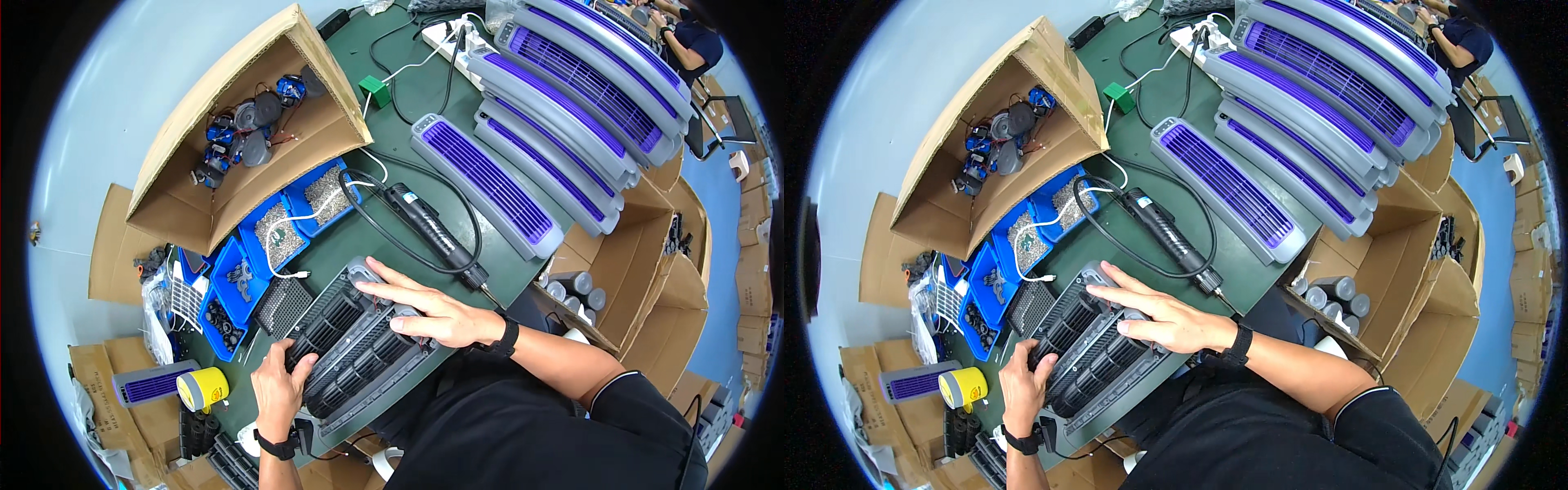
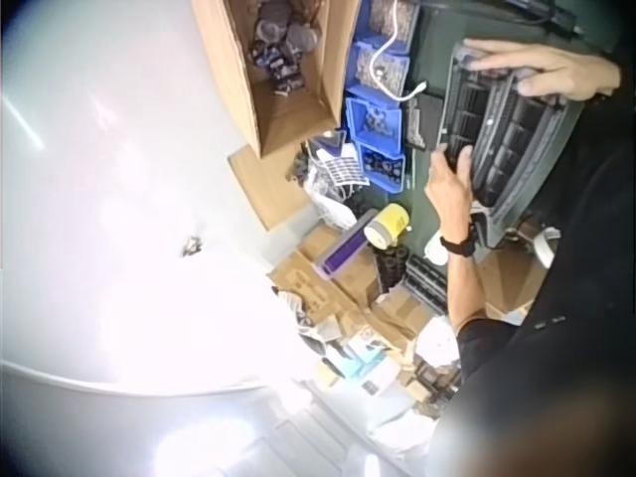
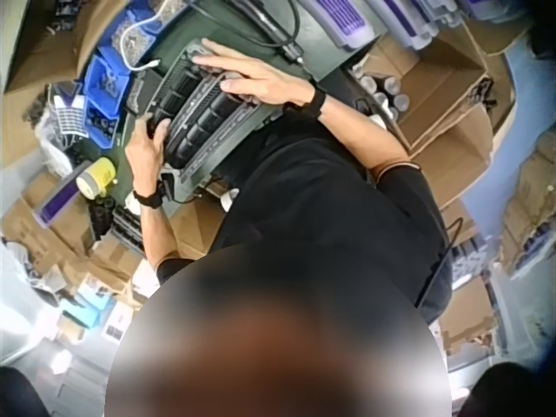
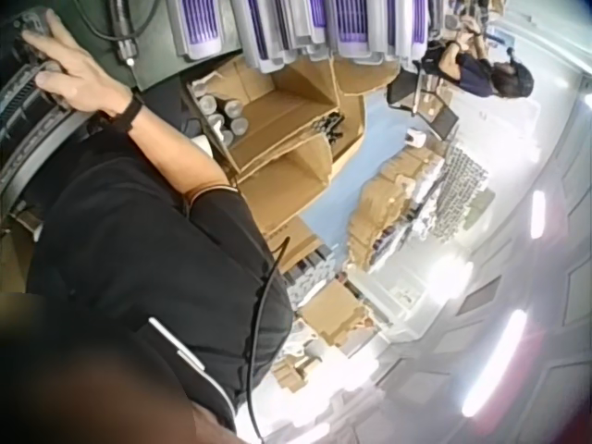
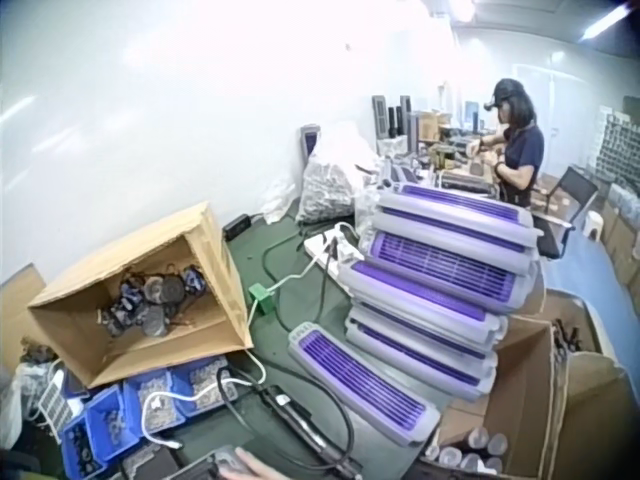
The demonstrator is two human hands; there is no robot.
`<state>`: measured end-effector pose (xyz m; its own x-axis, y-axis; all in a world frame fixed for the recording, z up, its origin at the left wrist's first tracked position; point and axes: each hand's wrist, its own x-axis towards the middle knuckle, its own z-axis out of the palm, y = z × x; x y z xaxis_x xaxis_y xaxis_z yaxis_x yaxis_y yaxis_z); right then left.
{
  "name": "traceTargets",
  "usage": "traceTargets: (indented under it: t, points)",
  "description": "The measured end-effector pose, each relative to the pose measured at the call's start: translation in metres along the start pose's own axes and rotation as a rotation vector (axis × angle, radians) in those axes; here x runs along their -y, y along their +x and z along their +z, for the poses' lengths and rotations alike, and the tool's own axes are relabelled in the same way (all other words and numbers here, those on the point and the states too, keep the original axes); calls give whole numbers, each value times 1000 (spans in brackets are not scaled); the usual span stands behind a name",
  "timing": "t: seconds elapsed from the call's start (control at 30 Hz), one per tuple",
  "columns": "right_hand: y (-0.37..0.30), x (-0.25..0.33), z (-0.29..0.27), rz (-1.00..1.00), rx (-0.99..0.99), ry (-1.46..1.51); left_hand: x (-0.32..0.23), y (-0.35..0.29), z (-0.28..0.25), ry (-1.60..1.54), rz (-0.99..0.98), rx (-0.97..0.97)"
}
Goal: The person assembles a portable air cooler by attaching a purple front grille to a grey chassis, securing it with screws using a power drill, and installing a blue motor unit into the internal frame. The person handles various components including screws, a motor, and plastic housing parts on a cluttered workbench.
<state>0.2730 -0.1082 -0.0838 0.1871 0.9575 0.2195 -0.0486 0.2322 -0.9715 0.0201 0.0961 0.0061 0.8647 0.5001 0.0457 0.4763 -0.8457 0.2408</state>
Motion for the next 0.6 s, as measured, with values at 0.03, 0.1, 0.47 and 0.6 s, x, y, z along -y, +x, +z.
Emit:
traceTargets:
  t: [0.03, 0.1, 0.47, 0.6]
  points:
    - [0, 0, 0, -1, -1, -9, 0, 0, -1, -9, -5, 2]
    - [0, 3, 0, 7, 5, 19, 1, -1, -1, -27, -13, 7]
    - [0, 3, 0, -2, -8, -7, 1, 14, 6, -130, -4, 15]
    - [2, 2, -1, -41, -9, -59, 4, 17, 7, -133, 19, 9]
